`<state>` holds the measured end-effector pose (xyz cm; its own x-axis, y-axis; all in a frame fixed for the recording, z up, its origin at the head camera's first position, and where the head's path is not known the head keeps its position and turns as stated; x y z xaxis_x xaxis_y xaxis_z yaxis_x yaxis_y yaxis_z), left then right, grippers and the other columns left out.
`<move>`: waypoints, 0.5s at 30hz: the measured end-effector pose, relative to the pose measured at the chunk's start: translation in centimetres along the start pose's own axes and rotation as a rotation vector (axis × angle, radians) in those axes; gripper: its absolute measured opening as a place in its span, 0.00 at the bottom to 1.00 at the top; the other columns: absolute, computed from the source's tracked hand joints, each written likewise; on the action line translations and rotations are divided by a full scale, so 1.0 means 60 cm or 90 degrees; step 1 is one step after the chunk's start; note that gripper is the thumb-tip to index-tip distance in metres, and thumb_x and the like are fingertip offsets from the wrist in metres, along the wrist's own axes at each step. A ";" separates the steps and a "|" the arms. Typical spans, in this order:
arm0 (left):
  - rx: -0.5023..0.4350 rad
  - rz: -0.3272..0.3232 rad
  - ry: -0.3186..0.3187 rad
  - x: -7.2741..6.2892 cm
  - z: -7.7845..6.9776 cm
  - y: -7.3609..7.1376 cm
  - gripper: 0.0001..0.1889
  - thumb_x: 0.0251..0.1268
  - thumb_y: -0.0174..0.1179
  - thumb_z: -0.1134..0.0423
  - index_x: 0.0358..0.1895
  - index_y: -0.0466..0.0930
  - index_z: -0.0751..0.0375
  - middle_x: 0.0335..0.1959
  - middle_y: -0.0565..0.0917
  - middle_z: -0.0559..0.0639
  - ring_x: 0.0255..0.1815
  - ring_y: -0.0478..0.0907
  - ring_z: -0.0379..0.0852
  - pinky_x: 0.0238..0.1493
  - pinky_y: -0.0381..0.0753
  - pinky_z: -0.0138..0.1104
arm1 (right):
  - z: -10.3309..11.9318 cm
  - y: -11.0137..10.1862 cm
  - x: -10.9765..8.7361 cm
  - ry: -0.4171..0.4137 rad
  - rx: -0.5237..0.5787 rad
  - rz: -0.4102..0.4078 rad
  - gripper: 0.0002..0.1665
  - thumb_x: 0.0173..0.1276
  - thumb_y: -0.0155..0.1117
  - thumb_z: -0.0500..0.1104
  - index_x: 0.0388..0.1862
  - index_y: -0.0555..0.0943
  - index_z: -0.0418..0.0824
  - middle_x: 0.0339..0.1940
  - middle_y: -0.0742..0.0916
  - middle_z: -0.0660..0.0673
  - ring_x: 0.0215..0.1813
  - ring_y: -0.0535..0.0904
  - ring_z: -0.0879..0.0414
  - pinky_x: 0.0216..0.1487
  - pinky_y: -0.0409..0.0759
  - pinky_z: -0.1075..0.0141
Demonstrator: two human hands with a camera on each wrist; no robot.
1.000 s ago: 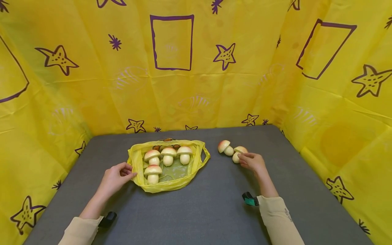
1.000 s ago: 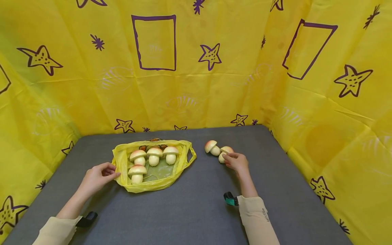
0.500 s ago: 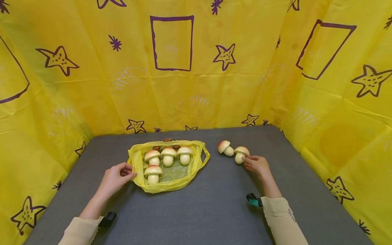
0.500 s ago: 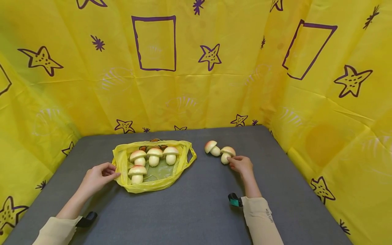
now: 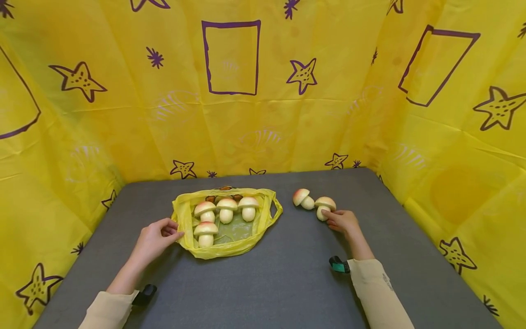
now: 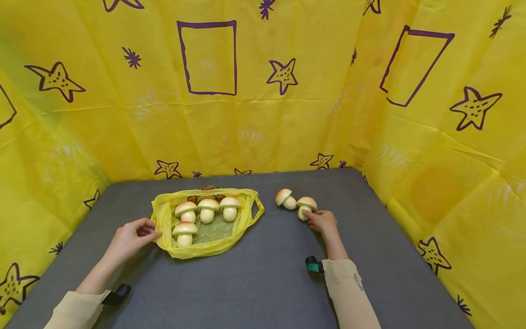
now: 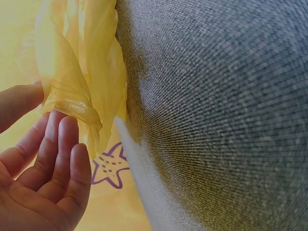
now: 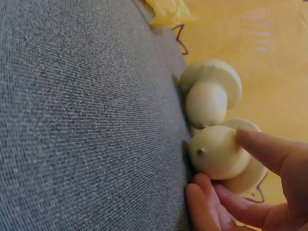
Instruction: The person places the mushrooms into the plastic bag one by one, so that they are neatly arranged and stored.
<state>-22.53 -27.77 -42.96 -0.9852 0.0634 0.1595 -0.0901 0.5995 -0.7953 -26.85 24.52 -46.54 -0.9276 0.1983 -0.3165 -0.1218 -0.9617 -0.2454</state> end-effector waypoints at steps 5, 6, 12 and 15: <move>0.002 0.001 0.000 0.000 0.000 0.000 0.15 0.55 0.68 0.52 0.36 0.79 0.60 0.28 0.82 0.47 0.29 0.76 0.40 0.28 0.73 0.30 | -0.003 0.004 0.005 0.003 -0.025 -0.008 0.39 0.63 0.65 0.50 0.58 0.67 0.18 0.37 0.82 0.39 0.34 0.80 0.60 0.39 0.82 0.67; 0.002 0.001 0.000 0.000 0.000 0.000 0.15 0.55 0.68 0.52 0.36 0.79 0.60 0.28 0.82 0.47 0.28 0.76 0.40 0.28 0.73 0.30 | -0.004 0.005 0.007 0.002 -0.033 -0.009 0.40 0.63 0.65 0.50 0.58 0.67 0.18 0.38 0.82 0.39 0.34 0.80 0.60 0.39 0.82 0.67; -0.001 0.000 0.004 0.002 -0.002 -0.001 0.15 0.56 0.68 0.52 0.36 0.79 0.59 0.29 0.82 0.47 0.29 0.76 0.40 0.29 0.74 0.30 | -0.006 0.007 0.013 0.006 -0.051 -0.022 0.41 0.63 0.66 0.52 0.60 0.66 0.20 0.38 0.82 0.39 0.33 0.80 0.61 0.38 0.82 0.67; -0.001 -0.002 0.007 0.001 -0.002 0.000 0.15 0.55 0.68 0.52 0.36 0.79 0.60 0.29 0.82 0.48 0.29 0.76 0.40 0.29 0.74 0.30 | -0.007 0.007 0.013 0.011 -0.051 -0.025 0.42 0.62 0.66 0.52 0.60 0.66 0.20 0.39 0.82 0.39 0.33 0.80 0.61 0.38 0.82 0.67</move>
Point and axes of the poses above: each hand's wrist, its own x-axis towards the middle knuckle, its own y-axis out of the palm, z = x × y, the point moved 3 cm from there along x, towards the middle knuckle
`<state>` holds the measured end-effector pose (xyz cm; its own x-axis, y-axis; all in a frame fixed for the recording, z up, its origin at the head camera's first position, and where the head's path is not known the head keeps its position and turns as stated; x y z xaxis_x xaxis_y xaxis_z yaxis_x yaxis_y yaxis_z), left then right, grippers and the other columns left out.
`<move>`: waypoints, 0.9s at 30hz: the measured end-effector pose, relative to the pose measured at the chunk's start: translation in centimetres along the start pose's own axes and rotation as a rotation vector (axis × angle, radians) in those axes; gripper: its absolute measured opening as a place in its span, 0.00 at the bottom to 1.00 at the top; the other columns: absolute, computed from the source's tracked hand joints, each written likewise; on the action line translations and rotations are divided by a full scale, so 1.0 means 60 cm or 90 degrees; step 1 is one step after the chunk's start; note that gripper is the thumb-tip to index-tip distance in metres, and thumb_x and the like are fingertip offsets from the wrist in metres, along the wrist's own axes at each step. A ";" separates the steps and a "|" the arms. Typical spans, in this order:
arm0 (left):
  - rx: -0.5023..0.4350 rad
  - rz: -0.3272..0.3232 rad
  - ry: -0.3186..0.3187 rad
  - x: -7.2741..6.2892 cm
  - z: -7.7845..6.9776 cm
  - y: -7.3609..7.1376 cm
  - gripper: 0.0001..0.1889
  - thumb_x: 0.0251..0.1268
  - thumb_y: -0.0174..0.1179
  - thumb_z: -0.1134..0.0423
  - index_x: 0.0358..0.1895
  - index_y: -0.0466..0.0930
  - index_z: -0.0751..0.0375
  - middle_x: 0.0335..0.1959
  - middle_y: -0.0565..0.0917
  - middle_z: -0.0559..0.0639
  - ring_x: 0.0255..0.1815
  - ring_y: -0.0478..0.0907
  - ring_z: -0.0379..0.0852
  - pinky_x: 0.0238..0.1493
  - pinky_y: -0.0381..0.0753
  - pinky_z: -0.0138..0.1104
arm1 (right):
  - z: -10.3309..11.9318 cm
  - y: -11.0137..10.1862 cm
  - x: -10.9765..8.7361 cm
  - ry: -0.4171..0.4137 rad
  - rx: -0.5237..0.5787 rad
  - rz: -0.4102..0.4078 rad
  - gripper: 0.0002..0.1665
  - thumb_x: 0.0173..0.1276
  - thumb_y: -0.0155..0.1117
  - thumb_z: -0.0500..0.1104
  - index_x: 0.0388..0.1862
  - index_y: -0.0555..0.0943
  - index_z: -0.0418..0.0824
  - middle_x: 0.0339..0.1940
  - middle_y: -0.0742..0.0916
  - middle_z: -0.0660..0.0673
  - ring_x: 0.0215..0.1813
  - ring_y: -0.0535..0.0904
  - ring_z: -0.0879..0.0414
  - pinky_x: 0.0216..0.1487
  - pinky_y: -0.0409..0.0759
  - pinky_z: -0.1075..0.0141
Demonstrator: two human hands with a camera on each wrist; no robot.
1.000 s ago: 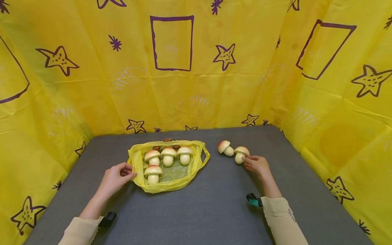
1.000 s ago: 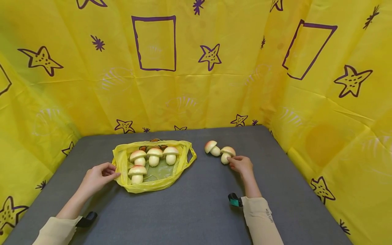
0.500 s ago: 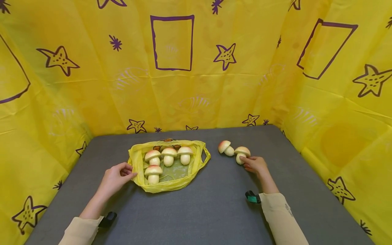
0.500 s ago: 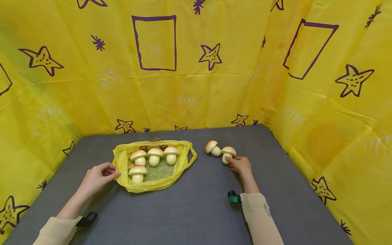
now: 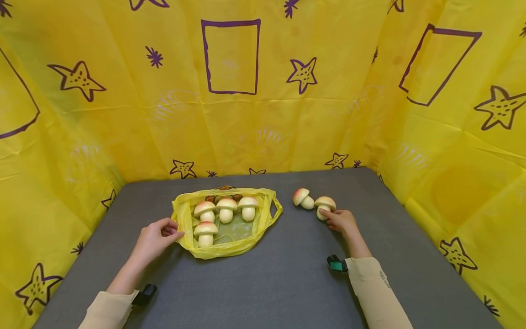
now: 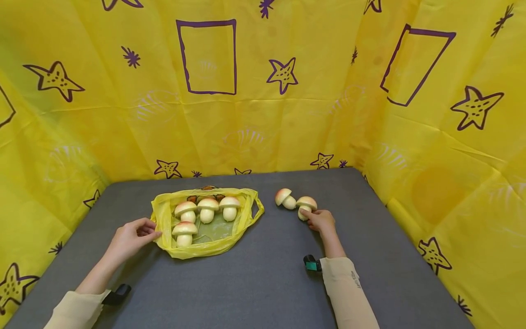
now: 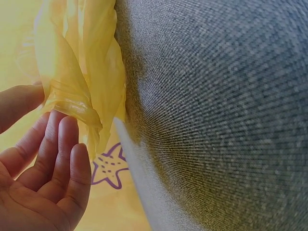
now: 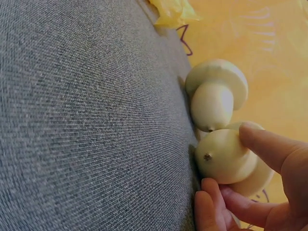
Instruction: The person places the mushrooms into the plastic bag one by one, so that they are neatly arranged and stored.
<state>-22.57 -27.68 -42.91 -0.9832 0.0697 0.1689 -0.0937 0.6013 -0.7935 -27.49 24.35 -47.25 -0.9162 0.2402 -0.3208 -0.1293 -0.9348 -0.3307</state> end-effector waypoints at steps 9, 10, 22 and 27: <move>0.000 0.003 -0.001 0.001 0.001 0.000 0.15 0.55 0.68 0.53 0.36 0.79 0.60 0.29 0.82 0.48 0.29 0.76 0.40 0.28 0.74 0.29 | 0.001 0.000 0.000 0.004 -0.012 -0.001 0.42 0.63 0.65 0.52 0.61 0.66 0.20 0.43 0.83 0.35 0.34 0.80 0.59 0.40 0.82 0.67; 0.001 0.003 -0.001 0.002 0.001 0.000 0.15 0.55 0.68 0.53 0.36 0.79 0.60 0.29 0.82 0.48 0.29 0.76 0.40 0.28 0.74 0.29 | 0.001 0.000 0.000 0.005 -0.011 -0.001 0.42 0.63 0.65 0.52 0.61 0.66 0.20 0.42 0.83 0.36 0.34 0.80 0.59 0.39 0.82 0.67; 0.001 0.003 0.000 0.002 0.000 -0.002 0.15 0.56 0.68 0.53 0.36 0.79 0.60 0.29 0.82 0.48 0.29 0.76 0.41 0.29 0.74 0.30 | 0.002 -0.002 -0.002 0.009 0.015 -0.018 0.41 0.60 0.68 0.51 0.59 0.69 0.21 0.35 0.82 0.42 0.31 0.79 0.62 0.36 0.81 0.69; 0.002 0.002 -0.002 0.001 0.001 -0.002 0.15 0.56 0.68 0.52 0.37 0.79 0.60 0.29 0.82 0.48 0.29 0.76 0.41 0.29 0.73 0.30 | 0.002 -0.001 -0.004 0.008 0.016 -0.019 0.40 0.60 0.68 0.51 0.58 0.70 0.21 0.36 0.81 0.42 0.31 0.79 0.61 0.36 0.81 0.70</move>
Point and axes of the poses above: each hand's wrist, its own x-axis towards the middle knuckle, its own y-axis out of the palm, z = x × y, the point moved 3 cm from there along x, towards the middle knuckle
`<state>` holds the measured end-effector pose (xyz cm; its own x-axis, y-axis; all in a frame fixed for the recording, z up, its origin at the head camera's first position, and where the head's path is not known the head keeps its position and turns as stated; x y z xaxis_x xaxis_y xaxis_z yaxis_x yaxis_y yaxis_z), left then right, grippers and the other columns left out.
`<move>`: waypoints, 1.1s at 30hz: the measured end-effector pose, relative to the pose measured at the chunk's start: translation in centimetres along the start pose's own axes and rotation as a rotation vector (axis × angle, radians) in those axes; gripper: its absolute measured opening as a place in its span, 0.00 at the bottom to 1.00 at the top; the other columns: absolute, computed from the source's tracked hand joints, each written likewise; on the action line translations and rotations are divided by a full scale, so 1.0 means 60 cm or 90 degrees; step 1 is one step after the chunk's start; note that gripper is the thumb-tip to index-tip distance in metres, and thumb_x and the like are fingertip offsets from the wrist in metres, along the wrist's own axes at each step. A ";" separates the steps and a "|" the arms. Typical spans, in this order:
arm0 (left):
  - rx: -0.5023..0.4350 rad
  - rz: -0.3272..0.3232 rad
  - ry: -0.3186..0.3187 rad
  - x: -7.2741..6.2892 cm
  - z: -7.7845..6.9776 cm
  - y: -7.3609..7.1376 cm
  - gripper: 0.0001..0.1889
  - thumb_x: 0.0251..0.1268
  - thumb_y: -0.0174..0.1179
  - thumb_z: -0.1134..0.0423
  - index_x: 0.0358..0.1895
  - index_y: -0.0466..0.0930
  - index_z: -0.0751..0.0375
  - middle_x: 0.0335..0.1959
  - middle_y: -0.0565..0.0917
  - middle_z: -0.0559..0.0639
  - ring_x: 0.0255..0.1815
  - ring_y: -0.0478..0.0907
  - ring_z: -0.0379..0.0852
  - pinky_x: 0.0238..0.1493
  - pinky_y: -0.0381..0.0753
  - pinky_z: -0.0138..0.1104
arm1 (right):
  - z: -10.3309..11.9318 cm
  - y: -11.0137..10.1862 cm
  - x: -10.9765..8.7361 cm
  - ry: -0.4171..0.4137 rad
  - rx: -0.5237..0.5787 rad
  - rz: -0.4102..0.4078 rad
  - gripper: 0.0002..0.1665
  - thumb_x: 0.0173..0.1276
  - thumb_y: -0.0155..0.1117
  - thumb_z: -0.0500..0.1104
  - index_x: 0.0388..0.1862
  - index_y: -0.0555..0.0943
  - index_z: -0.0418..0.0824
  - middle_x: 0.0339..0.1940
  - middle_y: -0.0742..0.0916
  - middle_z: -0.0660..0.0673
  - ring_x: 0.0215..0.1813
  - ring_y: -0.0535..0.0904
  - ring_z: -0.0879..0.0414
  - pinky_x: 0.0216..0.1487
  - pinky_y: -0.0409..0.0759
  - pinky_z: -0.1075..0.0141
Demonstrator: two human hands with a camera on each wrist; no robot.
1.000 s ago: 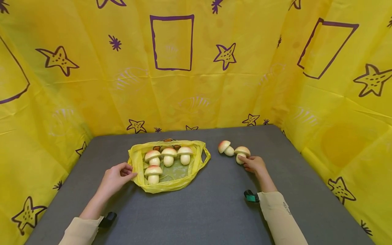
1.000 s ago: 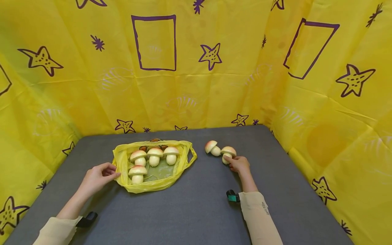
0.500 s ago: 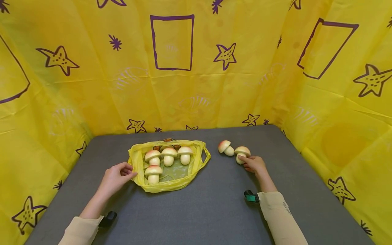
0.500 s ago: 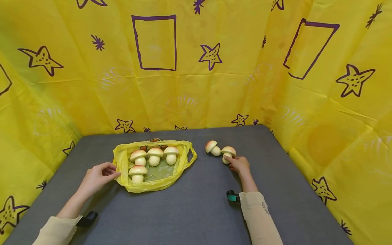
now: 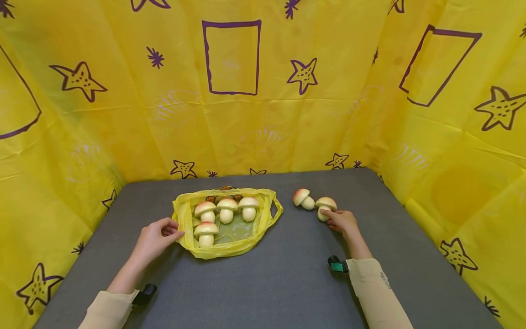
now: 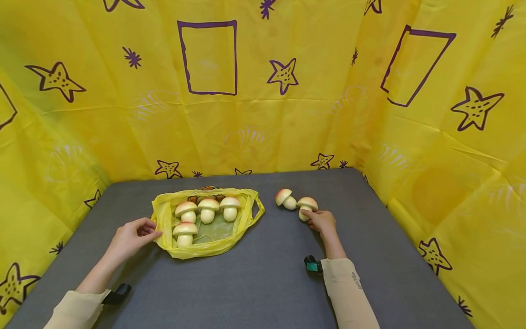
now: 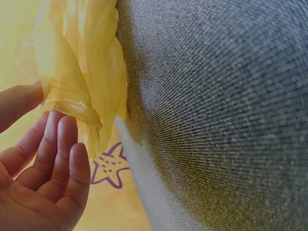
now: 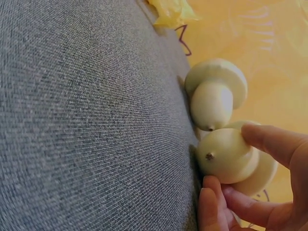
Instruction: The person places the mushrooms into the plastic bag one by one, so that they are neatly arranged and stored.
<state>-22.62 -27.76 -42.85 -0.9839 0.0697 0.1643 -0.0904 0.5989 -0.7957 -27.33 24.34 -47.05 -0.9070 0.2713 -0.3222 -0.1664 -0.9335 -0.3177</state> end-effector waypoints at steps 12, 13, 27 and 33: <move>-0.005 0.000 0.000 0.001 0.001 0.001 0.15 0.56 0.68 0.53 0.37 0.79 0.60 0.29 0.82 0.48 0.29 0.76 0.40 0.29 0.74 0.29 | 0.001 -0.002 -0.003 0.002 0.014 -0.001 0.39 0.61 0.67 0.50 0.58 0.70 0.21 0.30 0.82 0.47 0.30 0.80 0.62 0.35 0.81 0.70; -0.006 0.000 0.000 0.001 0.001 0.002 0.15 0.56 0.68 0.52 0.37 0.79 0.60 0.29 0.82 0.48 0.29 0.76 0.40 0.29 0.74 0.30 | 0.001 -0.002 -0.004 0.002 0.015 0.000 0.38 0.61 0.67 0.50 0.58 0.70 0.21 0.30 0.82 0.47 0.29 0.80 0.63 0.35 0.81 0.70; -0.005 0.002 -0.006 0.002 0.002 0.003 0.15 0.56 0.68 0.53 0.37 0.79 0.60 0.29 0.82 0.48 0.29 0.76 0.40 0.29 0.73 0.30 | 0.003 -0.014 -0.012 -0.011 0.051 0.008 0.36 0.62 0.66 0.49 0.55 0.70 0.20 0.24 0.83 0.51 0.28 0.81 0.64 0.36 0.82 0.70; -0.005 0.001 -0.006 0.002 0.002 0.003 0.15 0.56 0.68 0.53 0.37 0.79 0.60 0.29 0.82 0.48 0.28 0.75 0.40 0.28 0.73 0.30 | 0.005 -0.019 -0.016 -0.013 0.062 0.004 0.32 0.61 0.68 0.48 0.50 0.74 0.22 0.21 0.82 0.52 0.26 0.81 0.65 0.34 0.82 0.70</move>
Point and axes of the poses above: each hand's wrist, its own x-axis towards the middle knuckle, its own y-axis out of the palm, z = x × y, the point moved 3 cm from there along x, towards the middle knuckle
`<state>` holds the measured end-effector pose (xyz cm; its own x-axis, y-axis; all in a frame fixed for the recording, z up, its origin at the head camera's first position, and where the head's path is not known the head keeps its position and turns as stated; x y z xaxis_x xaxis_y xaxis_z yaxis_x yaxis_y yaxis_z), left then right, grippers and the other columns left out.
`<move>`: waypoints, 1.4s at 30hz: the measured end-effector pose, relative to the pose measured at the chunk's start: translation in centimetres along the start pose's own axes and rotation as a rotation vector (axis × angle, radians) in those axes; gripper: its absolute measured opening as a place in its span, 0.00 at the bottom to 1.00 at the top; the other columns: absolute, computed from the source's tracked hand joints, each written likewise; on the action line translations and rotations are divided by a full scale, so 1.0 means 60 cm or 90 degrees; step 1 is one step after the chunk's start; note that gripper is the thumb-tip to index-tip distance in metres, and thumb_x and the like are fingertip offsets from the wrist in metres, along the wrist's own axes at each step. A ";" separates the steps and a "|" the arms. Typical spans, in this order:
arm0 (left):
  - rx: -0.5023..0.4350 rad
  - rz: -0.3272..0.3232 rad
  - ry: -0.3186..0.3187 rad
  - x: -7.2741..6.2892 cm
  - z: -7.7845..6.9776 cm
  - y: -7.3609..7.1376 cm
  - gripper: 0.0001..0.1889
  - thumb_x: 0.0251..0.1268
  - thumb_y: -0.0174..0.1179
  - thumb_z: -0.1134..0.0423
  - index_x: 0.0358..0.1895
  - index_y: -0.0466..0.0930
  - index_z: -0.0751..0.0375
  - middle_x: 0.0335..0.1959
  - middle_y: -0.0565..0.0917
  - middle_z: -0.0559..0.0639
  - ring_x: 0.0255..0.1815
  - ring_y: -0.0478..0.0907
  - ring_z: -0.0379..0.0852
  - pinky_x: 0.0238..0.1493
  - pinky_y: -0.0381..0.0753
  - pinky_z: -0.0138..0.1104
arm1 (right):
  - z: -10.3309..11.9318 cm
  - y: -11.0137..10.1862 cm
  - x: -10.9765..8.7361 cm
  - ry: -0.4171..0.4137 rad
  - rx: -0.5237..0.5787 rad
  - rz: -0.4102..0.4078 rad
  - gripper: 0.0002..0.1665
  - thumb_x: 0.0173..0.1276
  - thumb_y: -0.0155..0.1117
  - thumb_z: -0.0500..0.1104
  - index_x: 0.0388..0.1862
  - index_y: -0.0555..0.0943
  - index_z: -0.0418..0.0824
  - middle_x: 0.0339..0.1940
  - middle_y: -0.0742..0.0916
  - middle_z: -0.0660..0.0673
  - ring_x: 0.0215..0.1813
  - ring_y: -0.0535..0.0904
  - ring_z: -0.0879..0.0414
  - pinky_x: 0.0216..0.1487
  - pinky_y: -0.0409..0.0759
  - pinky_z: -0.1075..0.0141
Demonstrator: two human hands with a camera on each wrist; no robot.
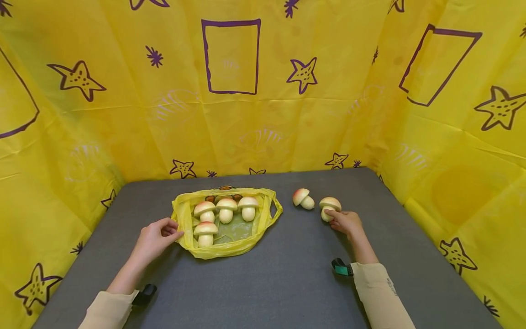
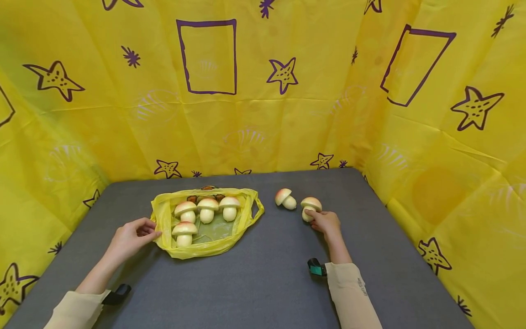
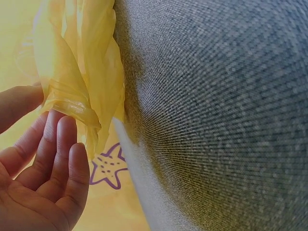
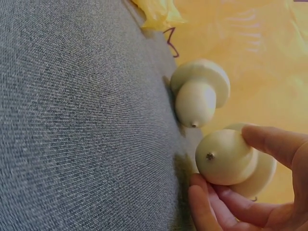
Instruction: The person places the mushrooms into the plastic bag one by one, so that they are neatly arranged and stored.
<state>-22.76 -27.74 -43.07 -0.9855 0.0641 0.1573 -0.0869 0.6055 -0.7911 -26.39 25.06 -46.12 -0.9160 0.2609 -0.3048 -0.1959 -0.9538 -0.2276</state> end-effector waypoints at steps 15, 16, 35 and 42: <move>0.001 -0.002 0.007 -0.001 0.001 0.000 0.14 0.56 0.68 0.53 0.36 0.79 0.60 0.28 0.82 0.48 0.28 0.75 0.40 0.28 0.73 0.29 | 0.012 -0.006 -0.013 -0.008 -0.033 -0.007 0.32 0.61 0.67 0.51 0.48 0.76 0.23 0.23 0.84 0.50 0.30 0.84 0.61 0.39 0.83 0.67; 0.001 -0.002 0.007 0.000 0.001 0.001 0.15 0.56 0.68 0.53 0.36 0.79 0.60 0.28 0.82 0.48 0.28 0.75 0.40 0.28 0.73 0.29 | 0.013 -0.007 -0.014 -0.010 -0.034 -0.007 0.32 0.61 0.67 0.50 0.48 0.76 0.23 0.23 0.84 0.50 0.30 0.84 0.61 0.39 0.83 0.67; 0.007 -0.005 0.020 0.001 0.001 0.001 0.14 0.56 0.68 0.54 0.37 0.80 0.60 0.28 0.82 0.47 0.28 0.76 0.39 0.28 0.73 0.30 | 0.030 -0.009 -0.036 -0.053 -0.085 0.012 0.34 0.61 0.67 0.53 0.50 0.77 0.23 0.28 0.87 0.48 0.34 0.86 0.56 0.43 0.82 0.63; 0.006 -0.006 0.017 0.001 -0.001 -0.001 0.14 0.56 0.68 0.53 0.37 0.80 0.60 0.28 0.82 0.47 0.28 0.76 0.39 0.28 0.73 0.29 | 0.037 -0.008 -0.043 -0.062 -0.096 0.010 0.35 0.61 0.67 0.55 0.51 0.77 0.24 0.30 0.87 0.46 0.39 0.87 0.51 0.46 0.82 0.62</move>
<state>-22.78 -27.72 -43.02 -0.9804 0.0789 0.1807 -0.0982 0.5992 -0.7946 -24.72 24.50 -43.21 -0.9494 0.2237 -0.2203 -0.1334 -0.9226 -0.3619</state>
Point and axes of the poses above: each hand's wrist, its own x-axis towards the middle knuckle, its own y-axis out of the palm, z = x × y, the point moved 3 cm from there along x, towards the middle knuckle
